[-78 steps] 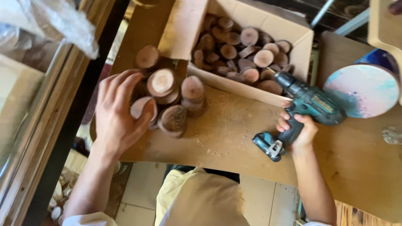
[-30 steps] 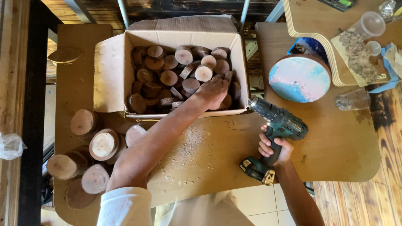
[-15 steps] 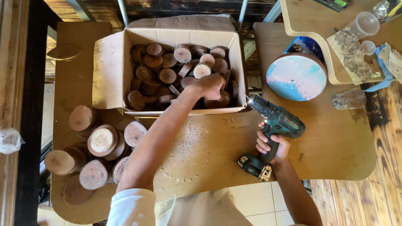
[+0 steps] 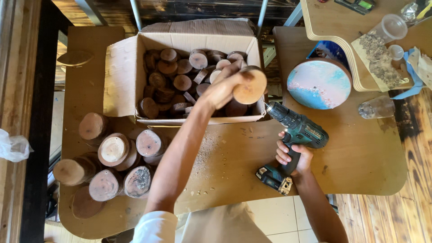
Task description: The person picks up a small circular wood slice from a box and drills a hole through the center using a power drill.
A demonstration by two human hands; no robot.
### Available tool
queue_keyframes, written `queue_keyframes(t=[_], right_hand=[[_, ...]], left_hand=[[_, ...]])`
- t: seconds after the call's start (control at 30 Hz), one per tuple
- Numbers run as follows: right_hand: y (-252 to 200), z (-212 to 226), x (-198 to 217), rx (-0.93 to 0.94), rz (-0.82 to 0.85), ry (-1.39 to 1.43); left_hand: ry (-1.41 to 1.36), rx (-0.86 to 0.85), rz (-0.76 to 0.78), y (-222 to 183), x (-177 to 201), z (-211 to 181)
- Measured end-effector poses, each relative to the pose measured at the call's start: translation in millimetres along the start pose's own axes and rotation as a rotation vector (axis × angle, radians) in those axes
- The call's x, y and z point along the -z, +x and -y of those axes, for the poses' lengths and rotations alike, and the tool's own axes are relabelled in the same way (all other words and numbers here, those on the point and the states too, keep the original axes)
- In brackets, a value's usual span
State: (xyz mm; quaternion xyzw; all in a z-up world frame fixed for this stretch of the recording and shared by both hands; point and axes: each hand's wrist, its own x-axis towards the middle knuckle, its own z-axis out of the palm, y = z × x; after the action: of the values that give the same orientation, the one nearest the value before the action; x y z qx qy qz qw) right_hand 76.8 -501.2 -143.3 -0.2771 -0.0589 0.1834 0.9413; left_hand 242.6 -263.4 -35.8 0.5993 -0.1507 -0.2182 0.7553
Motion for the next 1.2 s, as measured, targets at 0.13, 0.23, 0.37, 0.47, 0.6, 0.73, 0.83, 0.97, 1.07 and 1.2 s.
queue_keyframes(t=[0.13, 0.23, 0.37, 0.47, 0.6, 0.73, 0.83, 0.97, 1.07, 1.2], right_hand=[[-0.4, -0.2, -3.0, -0.006, -0.001, 0.033], [0.1, 1.6, -3.9, -0.021, 0.006, 0.025], [-0.6, 1.9, -2.5, -0.033, 0.016, 0.018], [1.0, 3.5, -6.5, -0.034, 0.088, -0.003], [-0.9, 1.8, -7.9, -0.038, 0.122, 0.003], [-10.9, -6.6, -14.1, -0.036, 0.169, -0.021], [-11.6, -15.6, -23.1, -0.046, 0.221, -0.040], [-4.1, -27.0, -42.2, -0.109, 0.342, -0.095], [9.1, -33.6, -50.3, -0.142, 0.409, -0.170], [34.7, -47.1, -45.9, -0.128, 0.450, -0.230]], left_hand=[[-0.912, -0.065, 0.150, -27.2, -14.6, 2.6], [-1.083, -0.022, 0.038, -49.5, -19.7, 8.9], [-1.112, -0.104, 0.107, -76.7, -17.3, 20.5], [-1.078, -0.122, 0.109, -105.1, -11.7, 26.8], [-1.001, -0.132, 0.081, -126.1, -1.5, 57.2], [-0.971, -0.125, 0.042, -140.1, 8.8, 80.9], [-0.951, -0.127, -0.016, -148.6, 13.1, 89.5], [-0.925, -0.165, -0.169, -155.2, 13.9, 104.5], [-0.907, -0.169, -0.232, -159.9, 14.6, 106.0], [-0.998, -0.188, -0.363, -155.8, 12.1, 115.0]])
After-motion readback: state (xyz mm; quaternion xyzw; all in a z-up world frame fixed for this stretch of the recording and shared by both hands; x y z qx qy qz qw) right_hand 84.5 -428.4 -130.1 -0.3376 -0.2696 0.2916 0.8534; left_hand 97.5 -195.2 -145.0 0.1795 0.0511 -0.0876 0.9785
